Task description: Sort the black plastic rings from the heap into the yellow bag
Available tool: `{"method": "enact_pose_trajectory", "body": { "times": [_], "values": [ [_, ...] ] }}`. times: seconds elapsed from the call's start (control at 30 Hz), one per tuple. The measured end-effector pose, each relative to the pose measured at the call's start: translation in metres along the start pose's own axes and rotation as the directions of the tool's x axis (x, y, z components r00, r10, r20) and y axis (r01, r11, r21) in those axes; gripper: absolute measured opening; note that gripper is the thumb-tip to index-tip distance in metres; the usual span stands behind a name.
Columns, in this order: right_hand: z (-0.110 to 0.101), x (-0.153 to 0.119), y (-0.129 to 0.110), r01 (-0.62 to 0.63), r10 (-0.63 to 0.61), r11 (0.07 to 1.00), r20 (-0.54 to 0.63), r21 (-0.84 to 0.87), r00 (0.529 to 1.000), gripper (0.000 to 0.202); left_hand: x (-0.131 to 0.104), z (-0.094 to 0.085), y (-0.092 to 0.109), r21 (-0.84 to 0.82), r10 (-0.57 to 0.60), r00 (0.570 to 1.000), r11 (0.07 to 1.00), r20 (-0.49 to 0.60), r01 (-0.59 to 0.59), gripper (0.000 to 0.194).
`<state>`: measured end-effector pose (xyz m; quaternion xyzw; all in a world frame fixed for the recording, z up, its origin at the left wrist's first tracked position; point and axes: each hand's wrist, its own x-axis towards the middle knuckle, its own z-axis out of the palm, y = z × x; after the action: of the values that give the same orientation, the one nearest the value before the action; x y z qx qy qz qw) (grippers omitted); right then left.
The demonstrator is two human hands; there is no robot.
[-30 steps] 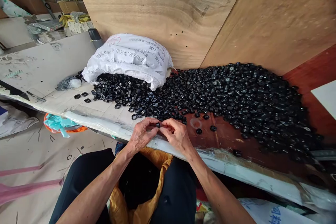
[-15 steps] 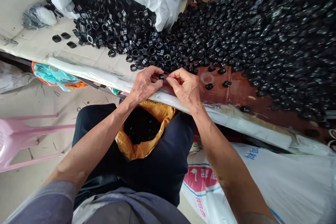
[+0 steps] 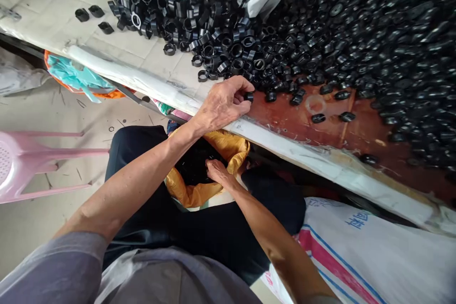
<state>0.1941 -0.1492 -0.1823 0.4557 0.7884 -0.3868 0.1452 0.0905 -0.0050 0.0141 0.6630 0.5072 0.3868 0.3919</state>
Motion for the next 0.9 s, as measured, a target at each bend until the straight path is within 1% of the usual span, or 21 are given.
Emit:
{"method": "enact_pose_trajectory", "body": {
  "times": [0.07,0.13,0.23,0.33,0.43,0.53,0.6,0.67,0.73,0.8,0.83,0.87,0.9],
  "values": [
    [0.02,0.011,0.006,-0.039,0.043,0.998,0.061,-0.057,0.997,0.026,0.0,0.0,0.0,0.022,0.009,1.0,1.0,0.005,-0.01,0.019],
    [0.037,0.017,0.011,-0.051,0.064,0.993,0.111,-0.11,0.992,0.036,0.0,-0.001,0.0,0.04,0.01,1.0,0.999,0.014,-0.011,0.022],
    [0.057,0.019,0.016,-0.042,0.065,0.986,0.138,-0.164,0.988,0.038,0.0,-0.001,0.001,0.047,0.009,1.0,0.999,0.017,-0.01,0.026],
    [0.067,0.021,0.019,-0.036,0.063,0.98,0.135,-0.193,0.989,0.038,-0.002,-0.002,0.003,0.033,0.011,1.0,0.999,0.002,-0.011,0.026],
    [0.065,0.021,0.02,-0.035,0.061,0.978,0.122,-0.207,0.991,0.038,-0.003,-0.004,0.004,0.01,0.023,0.999,1.0,-0.024,-0.022,0.026],
    [0.053,0.018,0.016,-0.035,0.055,0.978,0.089,-0.206,0.995,0.035,-0.003,-0.005,0.002,-0.024,0.06,0.997,0.998,-0.053,-0.061,0.026],
    [0.042,0.013,0.009,-0.028,0.038,0.98,0.045,-0.195,0.998,0.027,-0.002,-0.005,0.0,-0.045,0.062,0.996,0.997,-0.067,-0.065,0.026],
    [0.028,0.005,-0.002,-0.002,-0.002,0.985,-0.019,-0.173,1.0,0.022,-0.002,-0.006,0.0,-0.059,0.042,0.996,0.997,-0.073,-0.046,0.025],
    [0.012,-0.008,-0.014,0.046,-0.06,0.988,-0.096,-0.144,0.994,0.022,-0.002,-0.006,0.0,-0.074,0.019,0.997,0.997,-0.079,-0.025,0.025],
    [-0.012,-0.028,-0.024,0.098,-0.118,0.988,-0.174,-0.123,0.978,0.016,-0.003,-0.007,0.001,-0.099,-0.007,0.996,0.995,-0.086,-0.002,0.026],
    [-0.028,-0.042,-0.027,0.118,-0.141,0.987,-0.227,-0.109,0.964,0.012,-0.003,-0.007,0.001,-0.116,-0.02,0.996,0.993,-0.09,0.01,0.026],
    [-0.047,-0.057,-0.029,0.137,-0.158,0.986,-0.289,-0.09,0.944,0.01,-0.004,-0.007,0.001,-0.134,-0.033,0.995,0.991,-0.094,0.02,0.027],
    [-0.069,-0.074,-0.028,0.154,-0.166,0.986,-0.372,-0.061,0.913,0.01,-0.004,-0.008,0.001,-0.154,-0.045,0.994,0.988,-0.098,0.03,0.027]
  ]
}}
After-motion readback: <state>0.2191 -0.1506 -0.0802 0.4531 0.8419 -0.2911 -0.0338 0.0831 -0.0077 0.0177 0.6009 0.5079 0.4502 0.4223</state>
